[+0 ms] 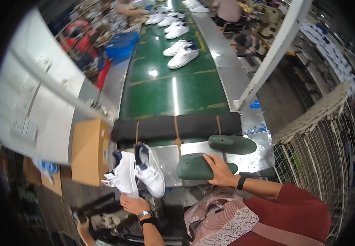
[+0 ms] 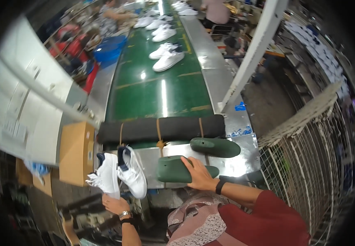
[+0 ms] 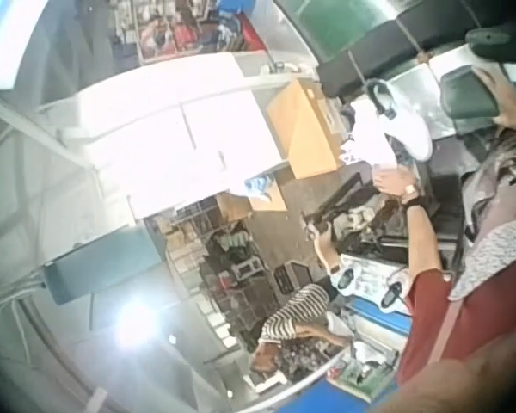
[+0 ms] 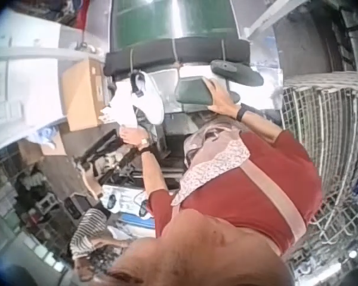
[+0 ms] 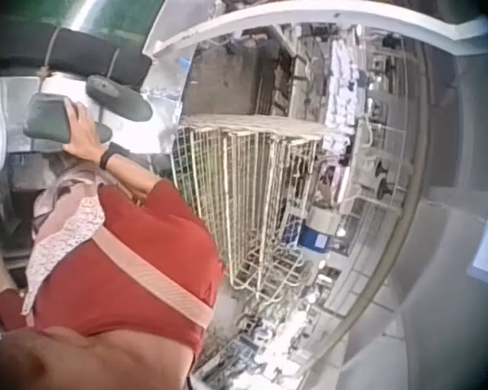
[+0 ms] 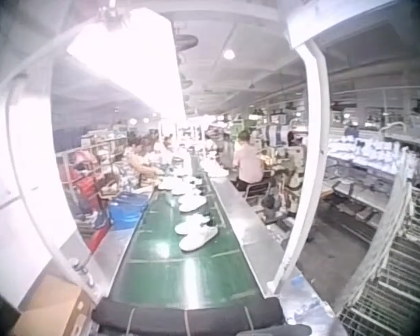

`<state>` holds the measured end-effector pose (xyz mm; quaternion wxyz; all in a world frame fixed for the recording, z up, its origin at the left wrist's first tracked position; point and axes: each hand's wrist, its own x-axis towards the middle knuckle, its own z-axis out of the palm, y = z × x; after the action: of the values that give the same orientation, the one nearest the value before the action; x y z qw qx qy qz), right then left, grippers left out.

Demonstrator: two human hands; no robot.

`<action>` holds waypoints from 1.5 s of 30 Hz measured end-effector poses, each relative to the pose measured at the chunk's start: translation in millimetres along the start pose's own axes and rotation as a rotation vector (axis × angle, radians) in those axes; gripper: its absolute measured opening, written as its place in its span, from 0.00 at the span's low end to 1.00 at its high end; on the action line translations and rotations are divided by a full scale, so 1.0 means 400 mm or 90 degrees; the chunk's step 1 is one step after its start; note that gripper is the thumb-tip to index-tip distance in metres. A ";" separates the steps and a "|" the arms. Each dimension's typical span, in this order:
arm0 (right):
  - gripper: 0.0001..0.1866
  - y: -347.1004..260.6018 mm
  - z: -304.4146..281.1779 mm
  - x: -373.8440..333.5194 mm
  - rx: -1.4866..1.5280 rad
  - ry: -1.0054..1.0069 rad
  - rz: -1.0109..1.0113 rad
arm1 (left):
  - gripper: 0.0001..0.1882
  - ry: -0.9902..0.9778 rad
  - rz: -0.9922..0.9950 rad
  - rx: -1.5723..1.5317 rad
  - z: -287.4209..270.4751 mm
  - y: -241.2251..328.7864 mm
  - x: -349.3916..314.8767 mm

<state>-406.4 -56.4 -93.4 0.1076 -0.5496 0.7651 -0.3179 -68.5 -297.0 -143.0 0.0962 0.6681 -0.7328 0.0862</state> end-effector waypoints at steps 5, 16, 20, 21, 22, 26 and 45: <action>0.53 0.154 0.048 -0.091 0.000 0.036 0.127 | 0.37 -0.200 0.345 -0.181 0.057 0.083 0.064; 0.28 0.099 0.117 -0.053 0.029 0.166 0.388 | 0.47 -0.307 0.290 -0.001 0.123 0.287 0.416; 0.28 0.118 0.104 -0.052 -0.067 0.213 0.416 | 0.36 -0.555 0.372 -0.021 0.175 0.325 0.490; 0.30 0.124 0.101 -0.062 -0.044 0.191 0.471 | 0.36 -0.654 0.426 -0.037 0.176 0.342 0.508; 0.33 0.150 0.098 -0.048 -0.030 0.165 0.437 | 0.36 -0.649 0.425 -0.027 0.166 0.338 0.524; 0.46 0.228 0.048 -0.152 -0.047 0.096 0.537 | 0.24 -0.266 0.746 -0.261 0.059 0.426 0.540; 0.35 -0.222 0.218 -0.374 0.226 0.481 0.908 | 0.46 -0.441 1.252 -0.260 -0.158 1.194 0.053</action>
<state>-237.2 30.2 -134.8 0.1042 0.2368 0.8531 -0.4530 -544.4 -257.3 -75.3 -0.1193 -0.2585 -0.9388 -0.1938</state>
